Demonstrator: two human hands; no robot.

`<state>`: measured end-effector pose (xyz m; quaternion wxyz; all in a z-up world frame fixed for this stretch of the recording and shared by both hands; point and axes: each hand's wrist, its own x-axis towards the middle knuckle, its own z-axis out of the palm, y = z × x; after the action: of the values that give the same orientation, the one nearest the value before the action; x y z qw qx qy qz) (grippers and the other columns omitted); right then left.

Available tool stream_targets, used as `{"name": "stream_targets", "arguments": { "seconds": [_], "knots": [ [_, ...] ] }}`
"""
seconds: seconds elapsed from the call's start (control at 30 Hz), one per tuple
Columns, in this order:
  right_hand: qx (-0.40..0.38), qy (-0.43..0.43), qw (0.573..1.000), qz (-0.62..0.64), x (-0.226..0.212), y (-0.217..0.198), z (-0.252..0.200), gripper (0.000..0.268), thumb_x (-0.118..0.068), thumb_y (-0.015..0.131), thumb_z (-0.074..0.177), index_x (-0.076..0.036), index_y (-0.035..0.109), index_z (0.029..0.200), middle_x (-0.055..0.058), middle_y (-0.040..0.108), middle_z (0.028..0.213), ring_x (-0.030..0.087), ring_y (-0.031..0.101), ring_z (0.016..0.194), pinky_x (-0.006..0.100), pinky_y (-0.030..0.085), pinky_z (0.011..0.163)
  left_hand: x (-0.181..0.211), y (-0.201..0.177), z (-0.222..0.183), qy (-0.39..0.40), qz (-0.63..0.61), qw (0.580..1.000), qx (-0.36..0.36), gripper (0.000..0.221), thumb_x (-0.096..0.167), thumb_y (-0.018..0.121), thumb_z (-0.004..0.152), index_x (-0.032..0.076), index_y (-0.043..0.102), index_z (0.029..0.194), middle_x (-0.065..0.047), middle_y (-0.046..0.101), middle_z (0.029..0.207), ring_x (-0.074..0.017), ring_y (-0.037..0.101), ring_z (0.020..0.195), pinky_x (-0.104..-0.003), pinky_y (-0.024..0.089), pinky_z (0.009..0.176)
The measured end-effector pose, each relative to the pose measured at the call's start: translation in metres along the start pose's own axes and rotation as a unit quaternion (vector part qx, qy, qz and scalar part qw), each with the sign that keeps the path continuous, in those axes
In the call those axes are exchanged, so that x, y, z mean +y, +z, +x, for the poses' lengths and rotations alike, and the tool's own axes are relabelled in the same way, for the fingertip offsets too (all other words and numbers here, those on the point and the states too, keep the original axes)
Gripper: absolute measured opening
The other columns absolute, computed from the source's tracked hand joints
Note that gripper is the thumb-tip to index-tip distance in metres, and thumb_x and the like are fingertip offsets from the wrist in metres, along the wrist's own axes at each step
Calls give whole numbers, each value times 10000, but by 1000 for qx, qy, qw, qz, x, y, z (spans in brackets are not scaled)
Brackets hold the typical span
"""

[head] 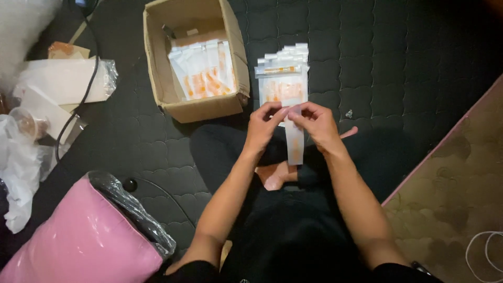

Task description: Organizing and stacking strips of plastic packets from a cardboard box onto the floor mat.

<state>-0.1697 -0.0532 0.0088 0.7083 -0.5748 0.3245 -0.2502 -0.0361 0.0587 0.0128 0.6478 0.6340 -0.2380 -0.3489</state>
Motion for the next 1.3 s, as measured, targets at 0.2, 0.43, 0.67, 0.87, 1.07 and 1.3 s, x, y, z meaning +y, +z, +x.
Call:
{"name": "stream_targets", "arguments": {
  "seconds": [0.2,0.43,0.67,0.87,1.07,1.3],
  "knots": [
    [27,0,1000,8,19,-7,-5,153,-63,832,855,-28,755,983,69,694,747,75,643,607,201,545,586,10,18,28,0,16,1000,13,141,207,844,847,112,742,829,-43,640,633,-72,539,645,-216,467,569],
    [25,80,996,23,52,-3,-36,165,-133,821,883,-50,739,1000,12,660,739,49,622,637,175,521,601,1,13,57,16,-4,999,48,164,210,832,856,79,739,821,-64,655,630,-106,634,637,-230,510,623],
    [7,141,990,19,94,-3,-76,193,-101,838,860,-41,738,1013,-2,646,786,43,631,684,188,547,652,-8,6,72,-9,-13,997,76,165,238,828,848,106,736,808,-41,649,616,-89,617,616,-238,504,619],
    [13,169,985,29,116,-3,-95,135,-98,805,889,-53,734,995,21,676,792,106,715,702,196,567,572,-22,7,76,-24,-15,998,59,151,229,834,837,94,765,841,-63,666,656,-110,630,640,-247,499,646],
    [10,167,985,38,121,-5,-93,160,-137,801,902,-57,736,1025,31,688,833,112,725,710,202,584,561,-8,12,71,-18,-20,998,55,139,228,820,852,101,764,849,-52,651,655,-94,595,654,-233,477,646],
    [0,150,988,47,107,-3,-96,231,-120,786,908,-28,739,1114,80,718,832,116,717,749,232,597,686,-8,12,72,-21,-31,998,52,134,207,812,851,87,754,849,-65,656,701,-112,602,660,-246,480,659]
  ]
}}
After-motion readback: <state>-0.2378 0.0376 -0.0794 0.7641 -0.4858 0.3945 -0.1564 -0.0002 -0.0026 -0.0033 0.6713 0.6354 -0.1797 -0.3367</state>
